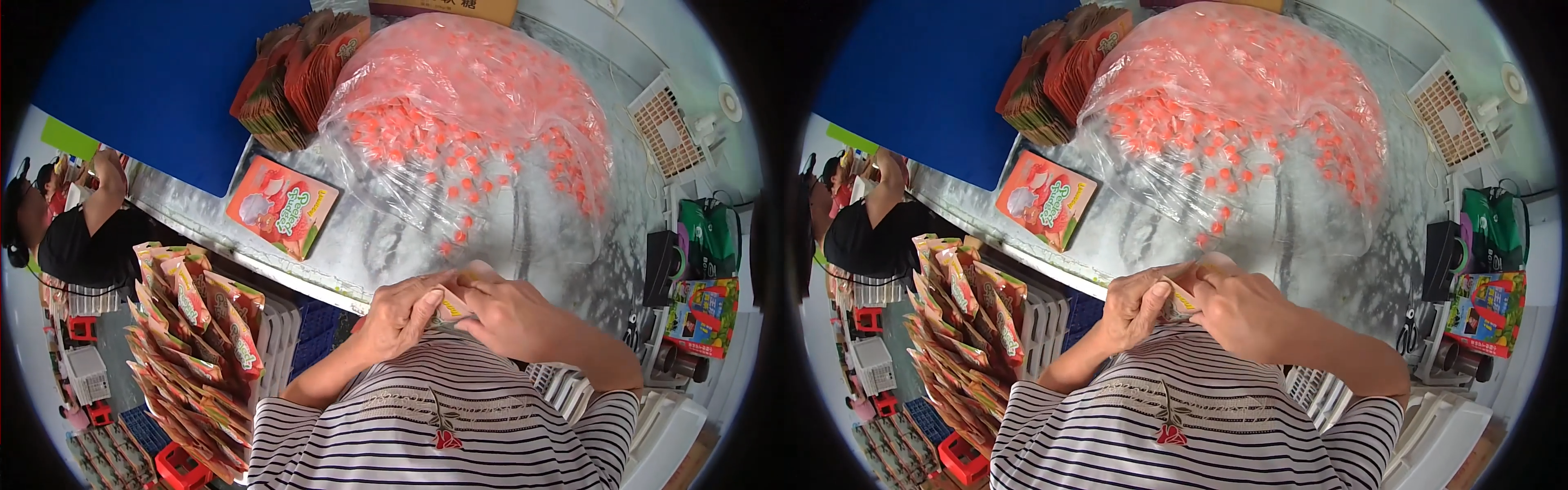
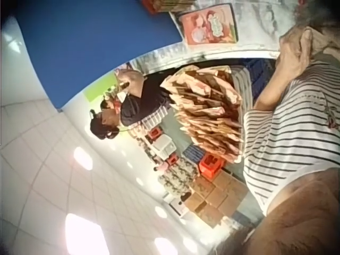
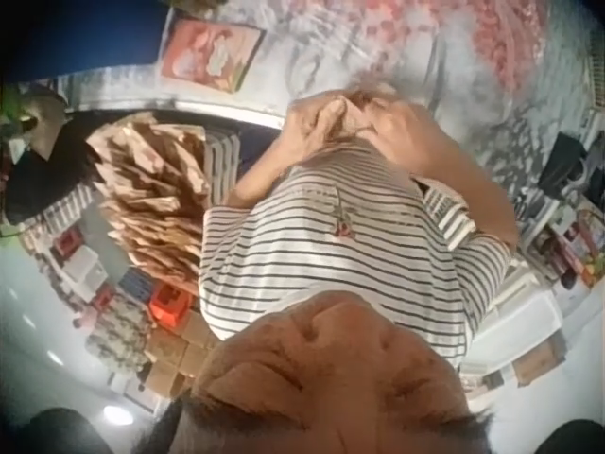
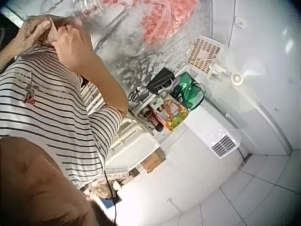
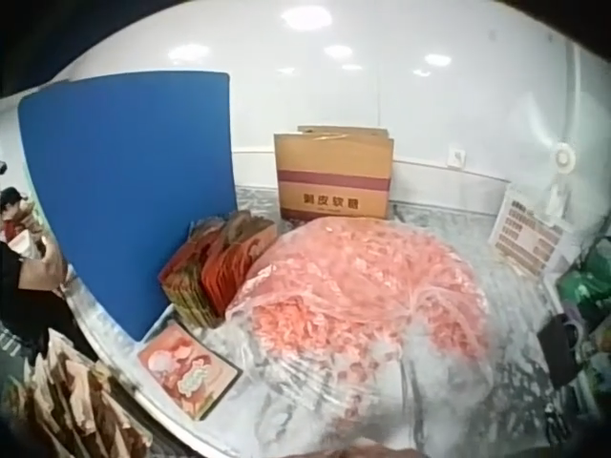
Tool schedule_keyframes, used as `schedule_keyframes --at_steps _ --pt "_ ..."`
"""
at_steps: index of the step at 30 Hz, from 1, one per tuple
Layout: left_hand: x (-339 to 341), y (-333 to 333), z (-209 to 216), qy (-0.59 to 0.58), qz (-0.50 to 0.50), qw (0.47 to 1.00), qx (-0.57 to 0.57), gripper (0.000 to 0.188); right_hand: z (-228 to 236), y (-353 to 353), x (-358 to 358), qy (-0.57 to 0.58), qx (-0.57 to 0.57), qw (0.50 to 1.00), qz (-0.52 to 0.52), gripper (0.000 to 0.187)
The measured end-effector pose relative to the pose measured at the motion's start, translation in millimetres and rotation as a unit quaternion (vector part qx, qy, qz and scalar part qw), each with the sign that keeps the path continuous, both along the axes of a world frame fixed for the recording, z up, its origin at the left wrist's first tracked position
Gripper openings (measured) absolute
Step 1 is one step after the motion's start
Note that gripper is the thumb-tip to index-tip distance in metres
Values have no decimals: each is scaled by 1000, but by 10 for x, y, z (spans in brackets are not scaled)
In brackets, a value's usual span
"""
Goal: Fill small plastic bags with pink candies from a large pile and organize the filled bags into a crate.
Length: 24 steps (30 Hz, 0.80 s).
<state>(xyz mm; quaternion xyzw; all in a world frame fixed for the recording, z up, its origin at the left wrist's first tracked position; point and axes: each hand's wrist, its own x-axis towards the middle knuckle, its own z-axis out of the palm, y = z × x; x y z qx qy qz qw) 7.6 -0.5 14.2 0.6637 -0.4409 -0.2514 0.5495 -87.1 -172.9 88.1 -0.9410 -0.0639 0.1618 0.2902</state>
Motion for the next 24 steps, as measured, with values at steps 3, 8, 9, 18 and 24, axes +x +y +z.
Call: schedule_keyframes --at_steps 3,8,9,18,24 --pt "-84 2 26 92 64 994 10 30 94 -1 24 -68 40 997 -7 28" --pt "-166 -56 -28 38 55 995 -69 37 18 -122 194 82 57 989 113 27" --pt "-185 -80 -75 -16 54 994 -95 36 -31 -136 236 222 53 958 171 28" --pt "-168 -50 -65 115 111 987 -34 28 -60 -27 36 -168 -23 986 2 21" --pt "-224 -109 -76 55 135 989 -20 34 -267 -151 149 3 -9 998 67 19"
